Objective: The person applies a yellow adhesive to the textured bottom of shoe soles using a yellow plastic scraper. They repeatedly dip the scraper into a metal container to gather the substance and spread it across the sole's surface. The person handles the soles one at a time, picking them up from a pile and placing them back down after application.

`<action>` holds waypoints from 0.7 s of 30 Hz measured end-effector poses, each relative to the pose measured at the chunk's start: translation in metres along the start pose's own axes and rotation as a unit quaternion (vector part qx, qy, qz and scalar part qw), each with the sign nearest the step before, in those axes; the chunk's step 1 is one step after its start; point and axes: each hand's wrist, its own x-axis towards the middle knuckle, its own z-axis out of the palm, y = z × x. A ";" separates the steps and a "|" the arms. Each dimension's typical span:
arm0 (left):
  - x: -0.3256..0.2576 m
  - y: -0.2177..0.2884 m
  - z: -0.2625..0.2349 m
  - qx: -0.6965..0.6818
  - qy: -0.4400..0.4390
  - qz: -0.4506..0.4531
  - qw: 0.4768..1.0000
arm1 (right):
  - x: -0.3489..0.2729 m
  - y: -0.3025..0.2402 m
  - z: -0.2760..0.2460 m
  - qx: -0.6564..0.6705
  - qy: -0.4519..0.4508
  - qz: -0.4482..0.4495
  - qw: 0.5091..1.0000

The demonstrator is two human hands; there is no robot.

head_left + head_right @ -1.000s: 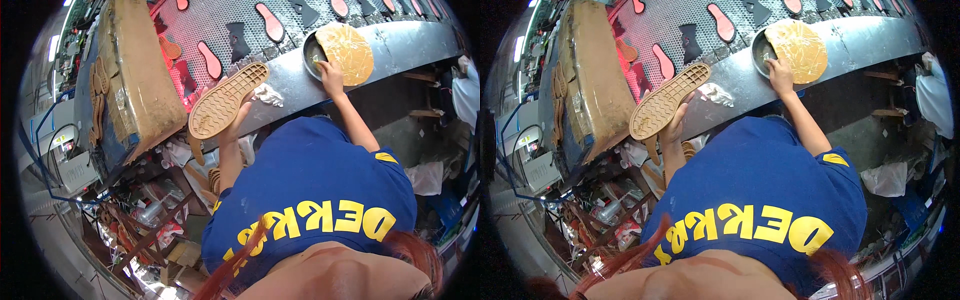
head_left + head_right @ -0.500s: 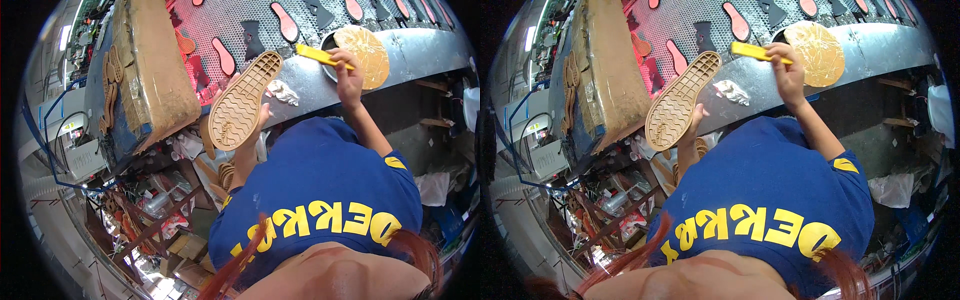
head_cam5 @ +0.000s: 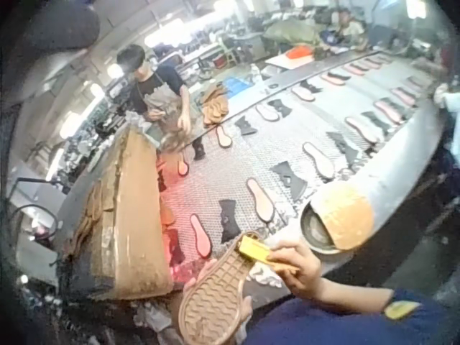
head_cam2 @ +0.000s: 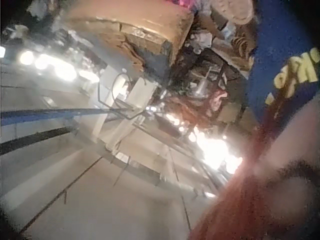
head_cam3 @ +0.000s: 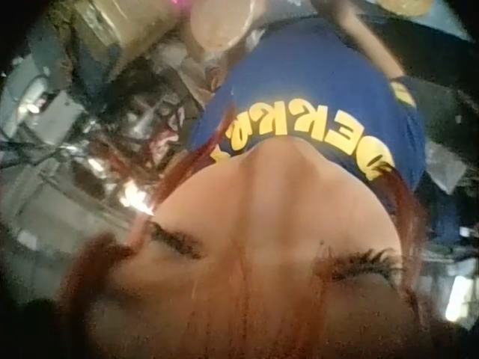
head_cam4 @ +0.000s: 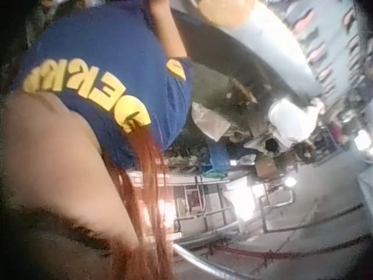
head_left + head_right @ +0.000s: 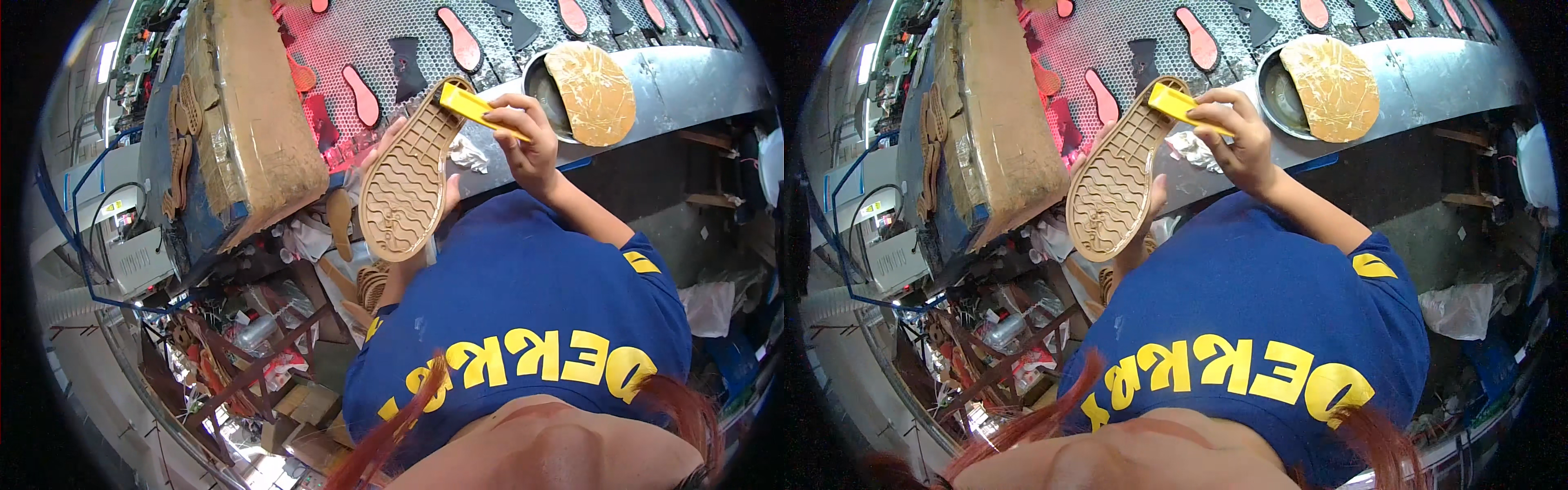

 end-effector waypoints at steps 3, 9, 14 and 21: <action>-0.001 0.003 0.002 0.042 -0.003 0.007 0.999 | -0.001 -0.007 0.002 -0.006 -0.027 -0.013 1.000; 0.004 0.007 0.020 0.065 0.040 -0.008 0.997 | -0.005 -0.020 0.015 0.017 -0.057 -0.070 0.996; 0.004 -0.003 0.045 -0.544 0.036 -0.097 0.832 | -0.008 -0.033 0.022 0.022 -0.106 -0.094 0.990; 0.010 -0.012 0.054 -0.956 0.013 -0.225 0.187 | -0.002 -0.045 0.025 0.043 -0.136 -0.138 0.980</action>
